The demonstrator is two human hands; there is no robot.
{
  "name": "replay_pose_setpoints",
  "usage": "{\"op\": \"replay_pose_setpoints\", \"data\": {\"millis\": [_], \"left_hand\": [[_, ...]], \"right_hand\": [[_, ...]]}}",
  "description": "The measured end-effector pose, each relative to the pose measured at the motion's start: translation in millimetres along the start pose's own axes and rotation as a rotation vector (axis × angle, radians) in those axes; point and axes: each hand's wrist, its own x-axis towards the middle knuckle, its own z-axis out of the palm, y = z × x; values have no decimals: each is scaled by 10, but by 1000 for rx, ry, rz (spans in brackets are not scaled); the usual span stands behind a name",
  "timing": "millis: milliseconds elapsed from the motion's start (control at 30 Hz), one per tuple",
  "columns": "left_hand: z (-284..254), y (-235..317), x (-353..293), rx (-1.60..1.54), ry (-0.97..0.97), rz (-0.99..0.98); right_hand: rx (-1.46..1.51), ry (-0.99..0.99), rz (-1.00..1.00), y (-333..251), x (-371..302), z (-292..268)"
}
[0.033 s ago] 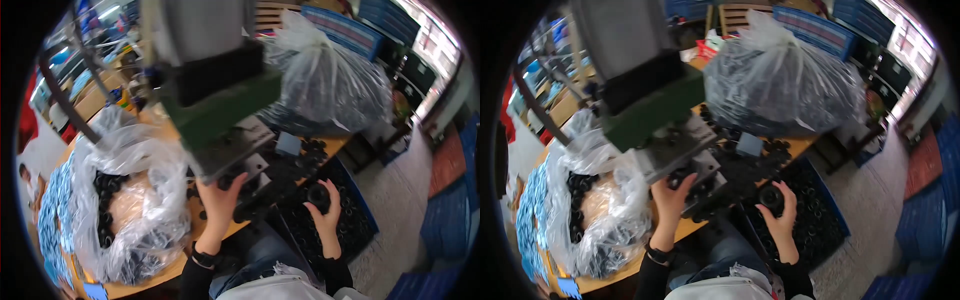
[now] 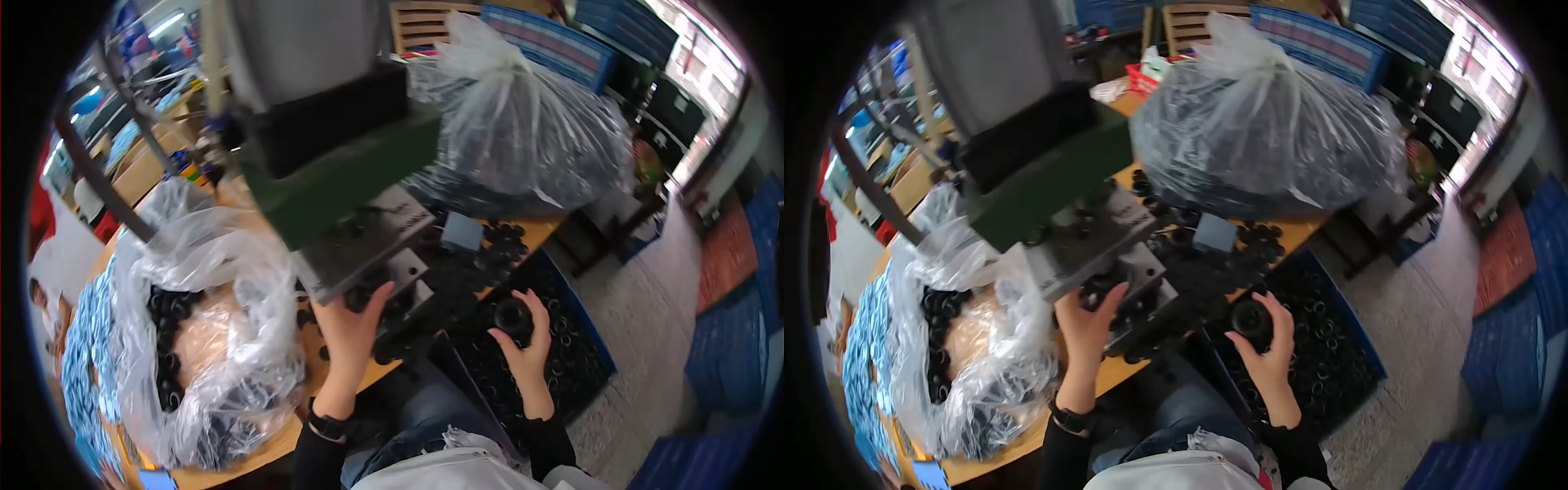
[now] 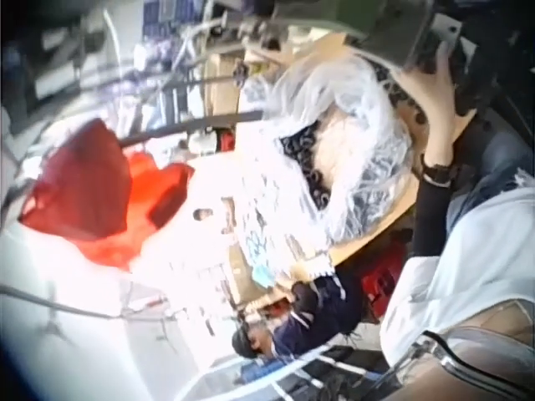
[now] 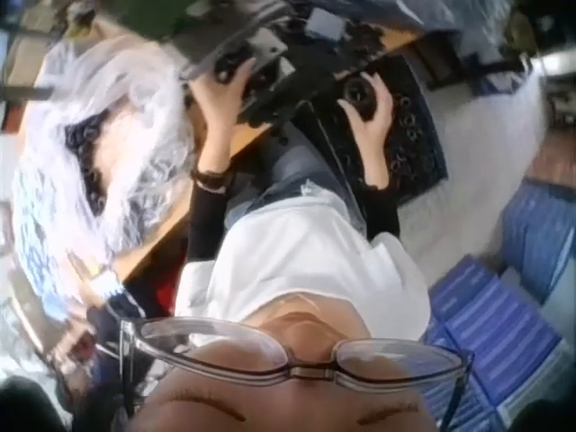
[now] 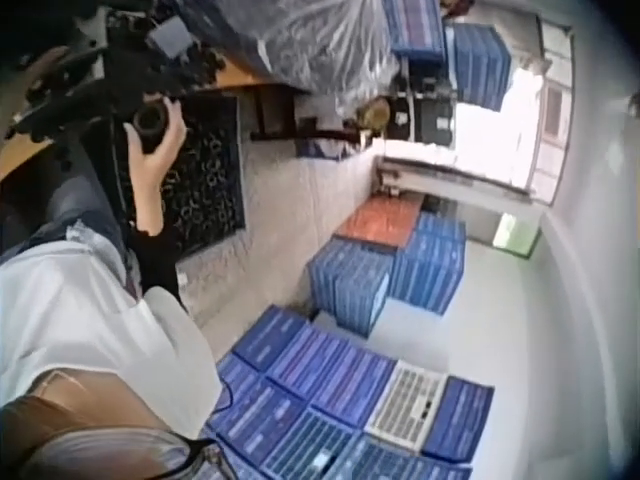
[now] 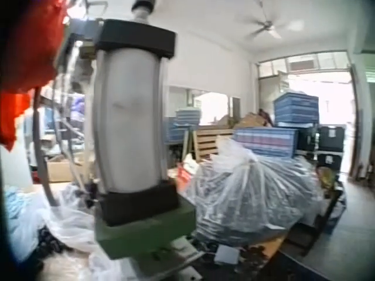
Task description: Manually press a black plastic component into a housing using a manual machine press.
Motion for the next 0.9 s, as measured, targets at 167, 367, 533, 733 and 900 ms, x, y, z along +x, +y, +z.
{"op": "replay_pose_setpoints", "data": {"millis": [167,367,533,733,900], "left_hand": [[91,36,0,-21,-19,-15],[183,19,-52,143,14,59],[97,-67,-40,224,39,170],[-307,70,-165,175,-101,14],[-1086,-166,-732,252,-10,9]], "right_hand": [[-8,26,73,163,-57,-55],[-609,86,402,1453,-708,-166],[-569,106,381,1382,-175,173],[-301,-222,-139,1139,925,1049],[-434,-261,-442,1438,997,1495]]}}
